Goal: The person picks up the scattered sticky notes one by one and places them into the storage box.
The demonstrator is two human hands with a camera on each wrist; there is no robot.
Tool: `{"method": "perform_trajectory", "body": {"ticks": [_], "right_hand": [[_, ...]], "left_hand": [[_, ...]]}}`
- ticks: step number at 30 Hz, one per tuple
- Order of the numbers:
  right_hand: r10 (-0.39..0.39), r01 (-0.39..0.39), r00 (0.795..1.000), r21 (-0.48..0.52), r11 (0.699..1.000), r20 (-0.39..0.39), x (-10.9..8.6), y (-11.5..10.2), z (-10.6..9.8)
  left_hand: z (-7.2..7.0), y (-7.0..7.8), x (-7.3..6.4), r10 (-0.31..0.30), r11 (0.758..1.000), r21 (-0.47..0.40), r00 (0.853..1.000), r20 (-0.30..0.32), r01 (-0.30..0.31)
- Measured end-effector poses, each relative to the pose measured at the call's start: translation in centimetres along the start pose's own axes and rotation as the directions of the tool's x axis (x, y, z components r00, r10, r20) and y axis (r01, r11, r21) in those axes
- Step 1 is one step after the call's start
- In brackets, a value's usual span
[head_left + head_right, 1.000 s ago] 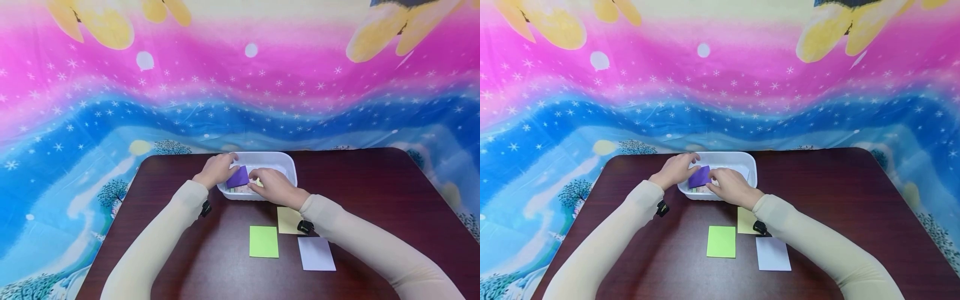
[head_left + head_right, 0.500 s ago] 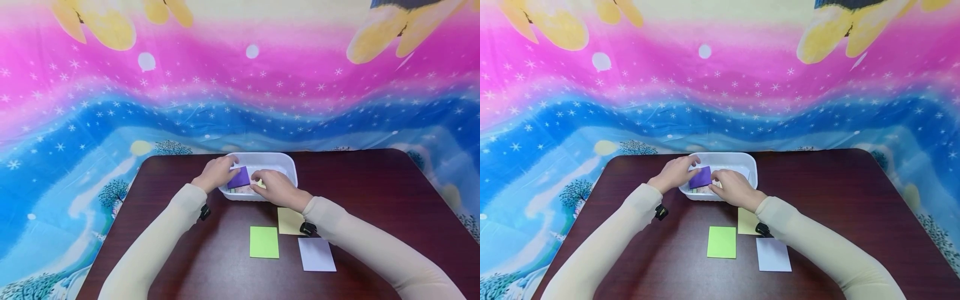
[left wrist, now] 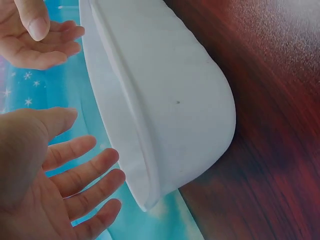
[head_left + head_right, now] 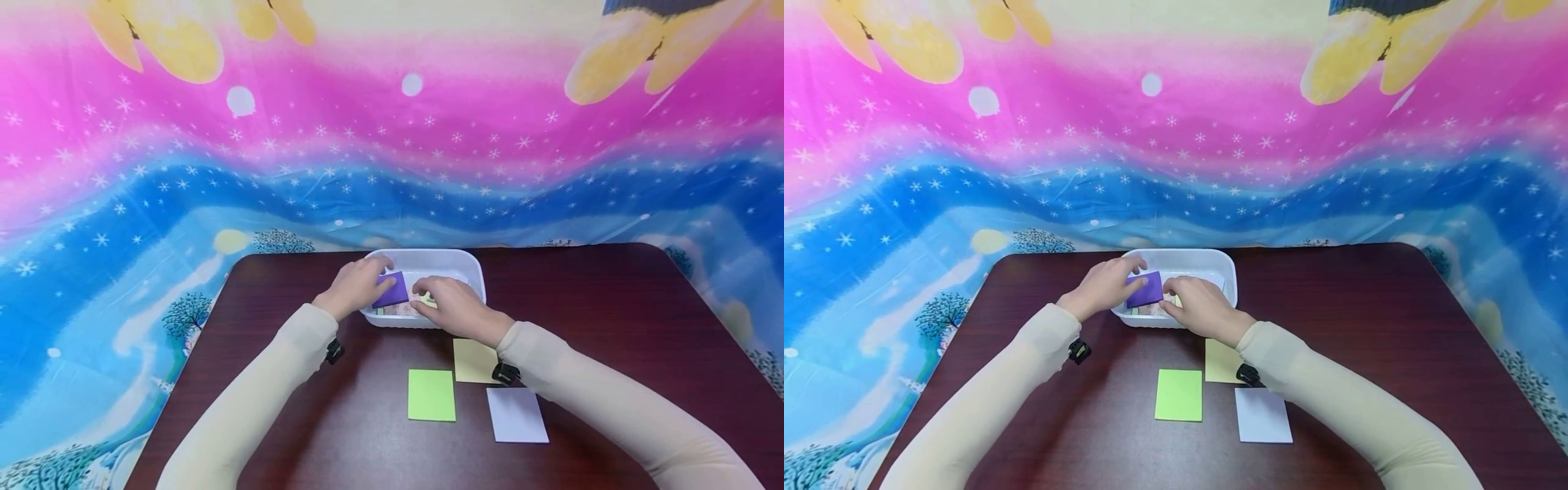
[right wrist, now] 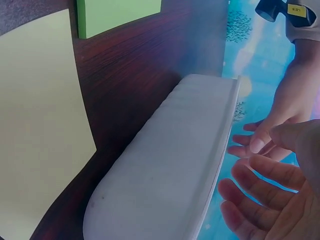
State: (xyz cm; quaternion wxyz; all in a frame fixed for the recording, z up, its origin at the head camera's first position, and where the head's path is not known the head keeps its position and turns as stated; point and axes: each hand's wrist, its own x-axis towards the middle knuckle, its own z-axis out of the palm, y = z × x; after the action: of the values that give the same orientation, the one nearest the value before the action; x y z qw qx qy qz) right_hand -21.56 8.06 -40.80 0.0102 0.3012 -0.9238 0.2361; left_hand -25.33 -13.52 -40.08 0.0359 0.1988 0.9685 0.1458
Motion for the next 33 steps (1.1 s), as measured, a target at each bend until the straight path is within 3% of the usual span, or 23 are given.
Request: {"method": "perform_trajectory", "body": {"ticks": [33], "right_hand": [[-0.005,0.005,0.999,0.009,1.0,-0.036,-1.5,0.3,-0.3]], "left_hand": [[0.5,1.5,-1.7,0.1,0.995,0.003,0.994,-0.046,-0.1]]}}
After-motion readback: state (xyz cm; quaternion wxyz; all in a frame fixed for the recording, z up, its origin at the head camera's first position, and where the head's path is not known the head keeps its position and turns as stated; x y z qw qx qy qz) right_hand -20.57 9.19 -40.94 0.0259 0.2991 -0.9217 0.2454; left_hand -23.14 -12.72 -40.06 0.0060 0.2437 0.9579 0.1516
